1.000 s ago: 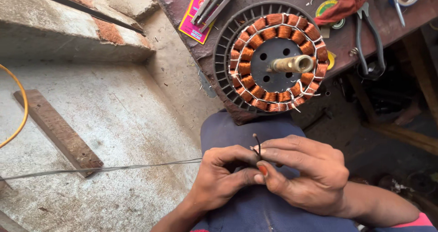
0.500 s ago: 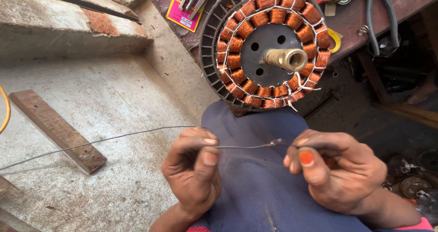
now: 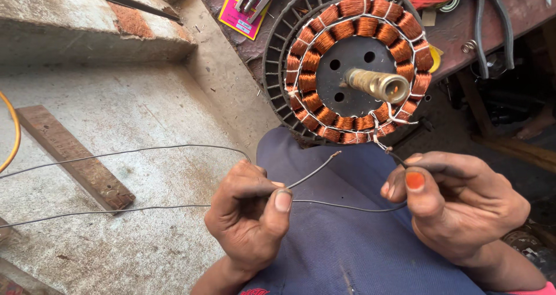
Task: The person holds a motor stator on their lap and uses a soldering iron to heat and twist copper wires at the winding ends. They repeatedly adjust the wires and apply heat to secure connections.
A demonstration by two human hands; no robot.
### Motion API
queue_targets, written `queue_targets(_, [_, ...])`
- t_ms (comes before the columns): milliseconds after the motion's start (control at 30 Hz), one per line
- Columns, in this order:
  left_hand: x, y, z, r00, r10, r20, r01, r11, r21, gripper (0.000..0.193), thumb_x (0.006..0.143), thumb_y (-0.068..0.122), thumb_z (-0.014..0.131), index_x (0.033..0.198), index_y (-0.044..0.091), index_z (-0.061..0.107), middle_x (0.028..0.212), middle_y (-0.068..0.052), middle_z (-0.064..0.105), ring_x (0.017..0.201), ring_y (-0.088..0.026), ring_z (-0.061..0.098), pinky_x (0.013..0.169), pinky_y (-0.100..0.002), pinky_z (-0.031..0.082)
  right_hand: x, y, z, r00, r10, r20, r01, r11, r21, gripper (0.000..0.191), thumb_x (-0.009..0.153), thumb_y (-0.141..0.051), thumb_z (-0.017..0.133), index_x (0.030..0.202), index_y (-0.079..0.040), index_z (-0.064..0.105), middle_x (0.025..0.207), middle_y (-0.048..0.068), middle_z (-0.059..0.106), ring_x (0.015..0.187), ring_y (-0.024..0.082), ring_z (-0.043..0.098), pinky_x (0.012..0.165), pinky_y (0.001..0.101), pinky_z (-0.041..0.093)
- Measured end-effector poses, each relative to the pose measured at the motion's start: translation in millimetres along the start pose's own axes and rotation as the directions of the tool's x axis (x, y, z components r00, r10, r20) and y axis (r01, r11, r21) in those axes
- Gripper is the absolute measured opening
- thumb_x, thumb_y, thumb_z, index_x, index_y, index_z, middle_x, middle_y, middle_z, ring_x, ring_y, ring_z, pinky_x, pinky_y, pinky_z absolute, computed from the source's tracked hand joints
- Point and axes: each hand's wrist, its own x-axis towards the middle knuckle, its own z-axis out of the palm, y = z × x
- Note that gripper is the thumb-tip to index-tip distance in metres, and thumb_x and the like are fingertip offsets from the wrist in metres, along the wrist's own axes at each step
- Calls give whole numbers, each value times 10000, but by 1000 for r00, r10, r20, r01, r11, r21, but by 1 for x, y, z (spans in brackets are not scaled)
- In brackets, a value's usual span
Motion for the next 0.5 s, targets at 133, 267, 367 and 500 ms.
queue_targets(133, [1,1,2,1000,-31,-2,31,998,51,103,907,-31,703,959,23,632,806,-25,579,663,-53,450,575,-189,349,2,2,-2,1000,-3,20,3,1000,-5,204,1028,-94,699,1069,95,634,814,147,699,669,163,742,631,295,678])
queue_targets(267, [1,0,3,999,-44,-9,44,999,28,96,916,-12,712,955,19,630,807,-26,580,689,-45,457,546,-175,353,2,3,-2,999,0,34,0,1000,-8,209,1028,-101,705,1065,94,640,821,140,700,669,163,745,631,290,678])
queue_targets(367, [3,-1,4,999,-40,-7,40,998,50,90,913,9,725,941,18,641,792,-18,577,660,-32,449,543,-177,347,3,3,-2,999,-4,44,4,1000,-3,223,1020,-116,714,1066,89,641,817,138,700,672,165,747,635,291,673])
queue_targets(500, [4,-2,5,999,-38,-9,38,996,76,89,918,27,736,941,25,650,793,-11,575,617,-16,443,533,-179,338,5,4,-1,998,-20,64,21,1000,-15,232,1013,-131,718,1067,81,639,811,135,705,678,166,754,647,300,639])
